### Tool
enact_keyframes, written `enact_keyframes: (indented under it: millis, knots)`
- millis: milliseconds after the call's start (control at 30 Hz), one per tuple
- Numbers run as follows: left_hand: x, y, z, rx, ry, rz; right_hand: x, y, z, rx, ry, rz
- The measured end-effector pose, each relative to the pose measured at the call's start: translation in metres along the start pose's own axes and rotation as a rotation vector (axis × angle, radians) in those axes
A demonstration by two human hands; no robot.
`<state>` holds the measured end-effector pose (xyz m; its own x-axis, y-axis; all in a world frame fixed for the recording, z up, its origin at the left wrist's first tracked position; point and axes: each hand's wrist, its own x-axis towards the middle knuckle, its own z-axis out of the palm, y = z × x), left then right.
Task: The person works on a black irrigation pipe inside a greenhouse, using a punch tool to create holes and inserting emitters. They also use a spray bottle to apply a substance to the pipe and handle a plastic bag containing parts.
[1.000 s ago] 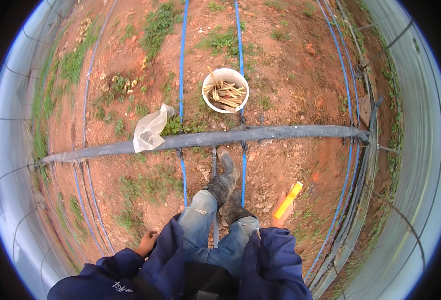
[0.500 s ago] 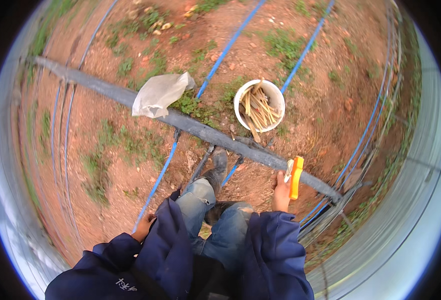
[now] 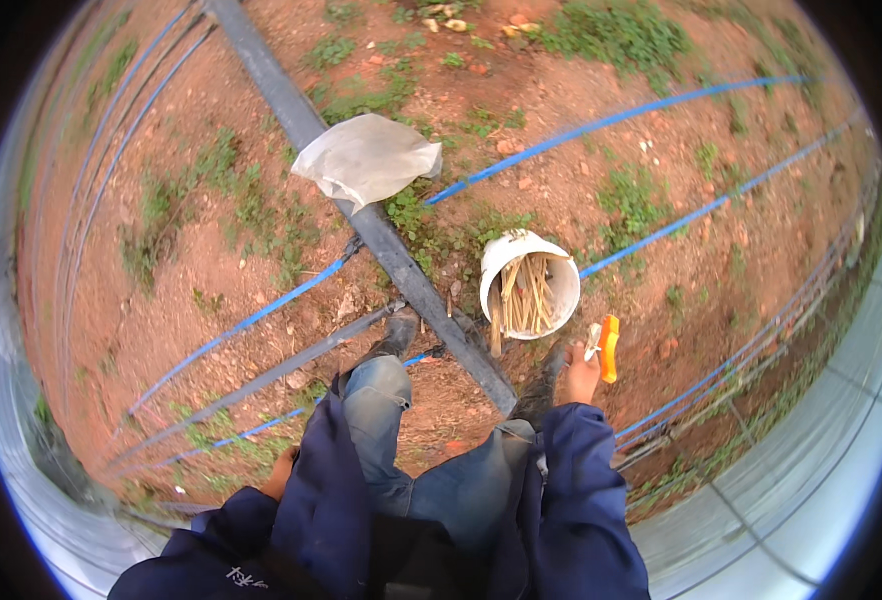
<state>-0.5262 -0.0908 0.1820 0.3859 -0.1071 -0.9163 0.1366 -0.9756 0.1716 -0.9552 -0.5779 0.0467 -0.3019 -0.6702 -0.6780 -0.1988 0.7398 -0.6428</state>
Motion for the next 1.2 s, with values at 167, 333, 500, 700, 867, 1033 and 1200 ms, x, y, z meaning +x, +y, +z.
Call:
enact_keyframes:
  millis: [167,333,500,700,867,1033,1200]
  knots:
    - [-0.052,-0.025,0.127,-0.071,0.195,-0.059,0.207,0.087,-0.03,-0.332,-0.171,0.023]
    - [-0.157,-0.069,0.27,-0.161,0.321,-0.175,0.335,0.116,-0.011,-0.975,-0.214,-0.218]
    - [-0.287,-0.107,0.367,-0.197,0.362,-0.304,0.304,0.088,0.011,-0.695,-0.477,-0.43]
    - [-0.352,-0.12,0.432,-0.196,0.218,-0.593,0.303,0.101,0.033,-0.647,-0.376,-0.603]
    - [-0.334,-0.146,0.458,-0.077,0.007,-0.701,0.321,0.101,0.035,-0.426,-0.579,0.001]
    - [-0.18,-0.118,0.441,0.048,0.375,-0.379,0.319,0.054,0.035,-0.458,-0.514,-0.257]
    - [-0.074,-0.015,0.447,-0.802,0.073,-0.069,0.331,-0.035,0.018,-0.696,-0.485,-0.346]
